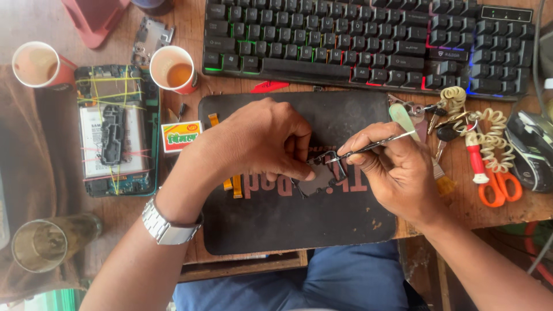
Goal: The person works on a disassembled mobile phone, using tweezers to remove small components from a black plastic frame and a brush to clean the frame. The person then places a small blue component onto the frame.
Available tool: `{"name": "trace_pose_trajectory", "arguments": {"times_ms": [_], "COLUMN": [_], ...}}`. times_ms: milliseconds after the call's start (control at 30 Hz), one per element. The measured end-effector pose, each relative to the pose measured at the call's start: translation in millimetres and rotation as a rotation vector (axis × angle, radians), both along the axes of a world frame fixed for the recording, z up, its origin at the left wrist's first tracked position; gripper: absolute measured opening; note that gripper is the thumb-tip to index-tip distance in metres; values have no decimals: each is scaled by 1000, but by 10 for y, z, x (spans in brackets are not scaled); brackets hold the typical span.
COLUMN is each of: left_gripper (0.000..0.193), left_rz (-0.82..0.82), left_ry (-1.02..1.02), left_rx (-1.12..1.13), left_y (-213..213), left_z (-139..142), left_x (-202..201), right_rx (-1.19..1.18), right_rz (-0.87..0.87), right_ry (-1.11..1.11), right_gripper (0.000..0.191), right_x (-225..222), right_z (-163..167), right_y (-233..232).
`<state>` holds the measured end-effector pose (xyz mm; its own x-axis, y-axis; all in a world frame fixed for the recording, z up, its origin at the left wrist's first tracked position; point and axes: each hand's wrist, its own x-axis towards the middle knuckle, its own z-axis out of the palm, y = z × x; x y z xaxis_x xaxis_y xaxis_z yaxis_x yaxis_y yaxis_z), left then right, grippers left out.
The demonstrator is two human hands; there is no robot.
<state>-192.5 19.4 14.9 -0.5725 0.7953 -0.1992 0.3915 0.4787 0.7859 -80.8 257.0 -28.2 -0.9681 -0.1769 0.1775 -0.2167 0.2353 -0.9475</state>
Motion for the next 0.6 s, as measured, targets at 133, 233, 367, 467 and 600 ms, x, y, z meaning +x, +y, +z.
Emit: {"name": "trace_pose_trajectory", "arguments": {"times_ms": [133, 233, 367, 467, 600], "left_gripper": [26, 27, 27, 25, 24], "left_rz": [-12, -10, -5, -4, 3], "left_ry": [20, 17, 4, -72, -99], "left_rx": [-11, -10, -21, -95, -91], "left_y": [8, 11, -21, -8, 18], "left_z": [-7, -9, -11, -21, -13], "left_x": [-5, -15, -44, -58, -60], "right_rx": [149, 317, 141, 125, 182], "right_rz": [-22, 60, 154, 222, 241], "right_ry": [-18, 142, 86, 41, 14], "right_gripper": [15, 14, 15, 15, 13], "right_x": [-74, -146, -249, -297, -327], "right_z": [60, 102, 121, 131, 107], "right_y": [-3, 0, -9, 50, 119]}}
